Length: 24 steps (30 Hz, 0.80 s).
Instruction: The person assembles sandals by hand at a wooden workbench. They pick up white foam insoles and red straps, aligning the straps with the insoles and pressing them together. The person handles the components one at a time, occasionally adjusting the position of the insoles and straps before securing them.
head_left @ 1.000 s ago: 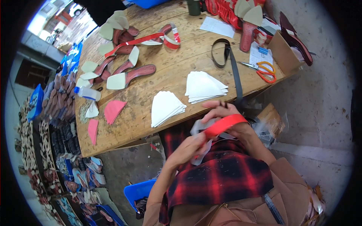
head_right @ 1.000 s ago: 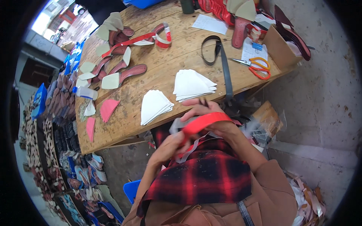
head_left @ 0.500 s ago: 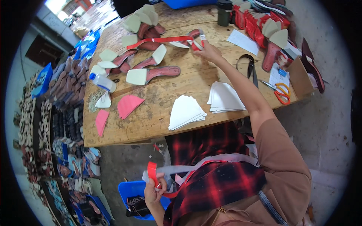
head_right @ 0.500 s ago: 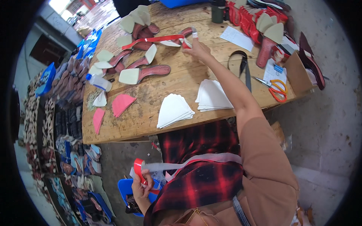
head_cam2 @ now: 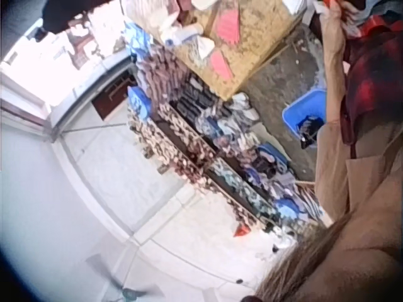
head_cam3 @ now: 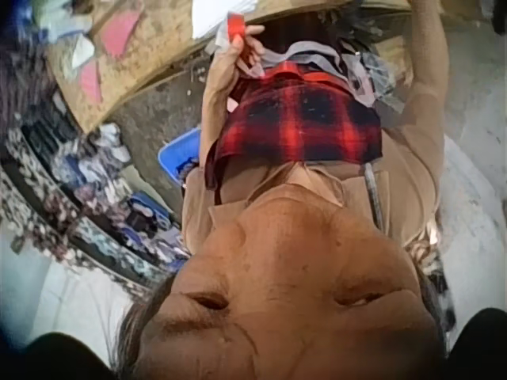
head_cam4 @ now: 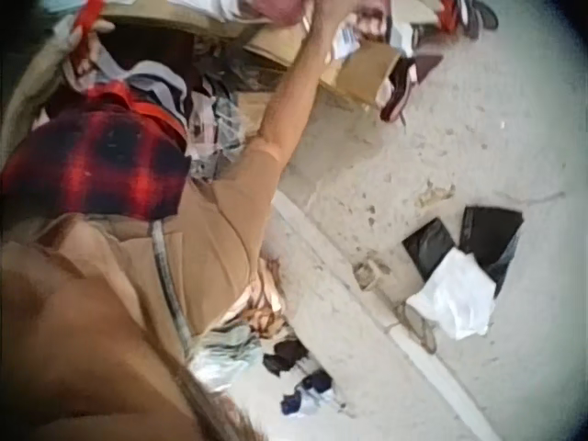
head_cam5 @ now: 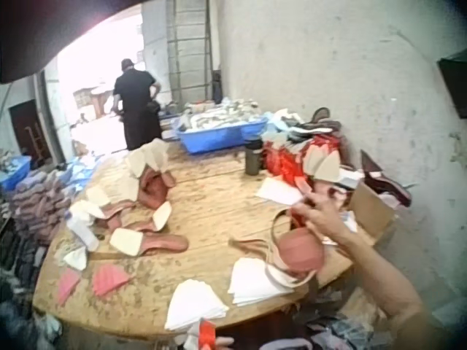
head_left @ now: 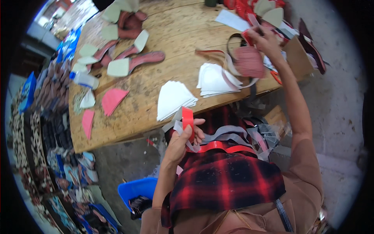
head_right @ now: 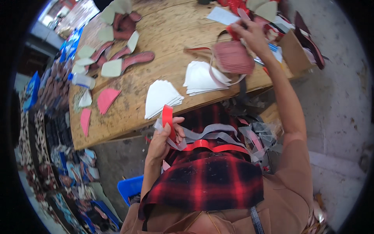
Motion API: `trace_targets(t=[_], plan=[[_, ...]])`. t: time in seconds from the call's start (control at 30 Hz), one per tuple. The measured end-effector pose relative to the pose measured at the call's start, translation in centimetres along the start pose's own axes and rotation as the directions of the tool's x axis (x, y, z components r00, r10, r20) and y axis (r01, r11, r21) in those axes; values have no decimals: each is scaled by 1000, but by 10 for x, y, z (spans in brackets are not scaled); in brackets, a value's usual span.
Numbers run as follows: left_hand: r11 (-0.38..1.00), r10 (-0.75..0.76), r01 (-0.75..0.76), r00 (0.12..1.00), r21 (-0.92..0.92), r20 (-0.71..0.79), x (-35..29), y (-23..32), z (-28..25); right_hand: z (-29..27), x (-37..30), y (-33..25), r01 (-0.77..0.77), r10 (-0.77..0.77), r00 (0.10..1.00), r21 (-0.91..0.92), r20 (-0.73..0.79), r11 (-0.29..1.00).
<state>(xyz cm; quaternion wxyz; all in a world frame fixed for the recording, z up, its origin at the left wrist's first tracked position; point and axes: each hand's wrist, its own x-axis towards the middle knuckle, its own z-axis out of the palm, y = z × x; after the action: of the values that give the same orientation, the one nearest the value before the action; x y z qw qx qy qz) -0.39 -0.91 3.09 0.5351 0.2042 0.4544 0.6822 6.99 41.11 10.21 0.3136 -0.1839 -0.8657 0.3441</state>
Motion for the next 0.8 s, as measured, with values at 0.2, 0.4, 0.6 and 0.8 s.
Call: trace_targets(t=[0.2, 0.4, 0.6, 0.8], plan=[[995, 84, -84, 996, -46, -13, 12, 27, 9, 0, 48, -66, -102, 125, 992, 394, -31, 913], [989, -43, 46, 999, -140, 22, 13, 4, 6, 97, 154, -43, 246, -122, 904, 266, -410, 932], [990, 2, -3, 1000, -140, -13, 0, 5, -15, 92, 247, -102, 213, -165, 968, 273, -187, 938], [965, 127, -133, 991, -227, -41, 6, 29, -6, -4, 240, -146, 251, -241, 963, 76, -120, 965]])
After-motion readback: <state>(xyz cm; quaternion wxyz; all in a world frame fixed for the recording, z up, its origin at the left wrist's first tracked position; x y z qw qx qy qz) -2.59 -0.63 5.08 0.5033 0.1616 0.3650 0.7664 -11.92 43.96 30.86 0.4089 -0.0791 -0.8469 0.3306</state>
